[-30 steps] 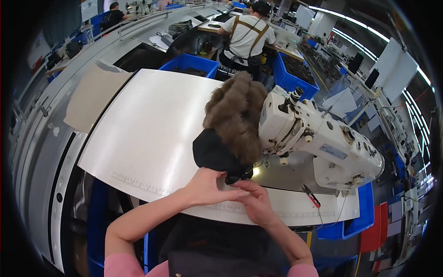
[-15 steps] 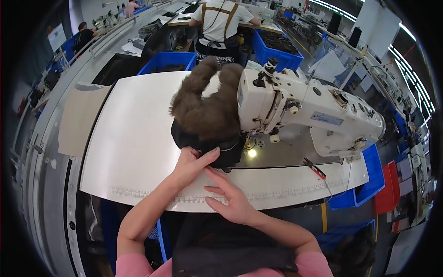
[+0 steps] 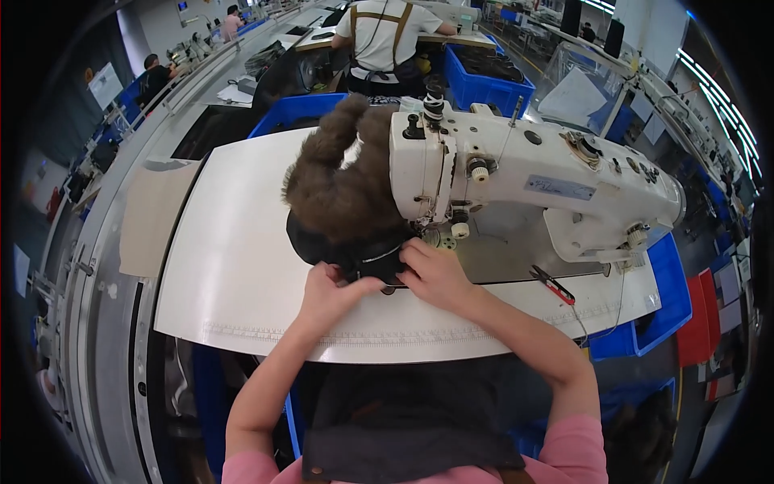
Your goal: Sewing a fur trim onto a black fabric garment using a sewing machine.
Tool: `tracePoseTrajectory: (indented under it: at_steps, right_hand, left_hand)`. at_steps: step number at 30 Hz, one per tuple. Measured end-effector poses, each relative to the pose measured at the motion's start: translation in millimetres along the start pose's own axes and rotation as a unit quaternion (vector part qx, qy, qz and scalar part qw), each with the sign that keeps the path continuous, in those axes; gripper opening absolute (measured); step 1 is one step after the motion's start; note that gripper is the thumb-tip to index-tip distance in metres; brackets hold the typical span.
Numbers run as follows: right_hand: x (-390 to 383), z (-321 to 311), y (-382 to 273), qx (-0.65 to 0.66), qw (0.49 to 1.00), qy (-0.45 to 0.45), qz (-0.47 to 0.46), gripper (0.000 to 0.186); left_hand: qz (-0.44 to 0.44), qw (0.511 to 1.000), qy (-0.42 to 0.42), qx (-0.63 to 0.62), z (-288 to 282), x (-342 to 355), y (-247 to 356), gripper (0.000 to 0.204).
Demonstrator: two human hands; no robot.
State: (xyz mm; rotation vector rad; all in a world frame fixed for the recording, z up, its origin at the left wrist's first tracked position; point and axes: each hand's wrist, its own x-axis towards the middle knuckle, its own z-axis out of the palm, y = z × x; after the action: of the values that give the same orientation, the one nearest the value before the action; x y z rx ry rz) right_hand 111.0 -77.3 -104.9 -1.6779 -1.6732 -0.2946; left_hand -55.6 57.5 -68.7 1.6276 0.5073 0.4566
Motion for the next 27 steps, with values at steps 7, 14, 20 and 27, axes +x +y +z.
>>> tracePoseTrajectory:
  at_steps: [7, 14, 20, 27]
  right_hand:
    - [2, 0, -8, 0.075, 0.994, 0.070, 0.022, 0.019]
    - [-3, 0, -15, 0.107, 0.984, 0.022, 0.139, 0.022]
    - [-6, 0, -9, 0.091, 0.991, 0.004, 0.095, 0.017]
    - [-16, -47, 27, 0.018, 0.998, -0.025, -0.049, 0.019]
  left_hand:
    - [0.192, 0.923, 0.291, 0.165, 33, -25, -19, 0.049]
    - [0.304, 0.893, 0.237, 0.233, 26, -23, -20, 0.035]
    - [0.281, 0.865, 0.275, 0.311, 36, -10, -13, 0.022]
    - [0.038, 0.991, -0.099, 0.076, -7, -2, 14, 0.011]
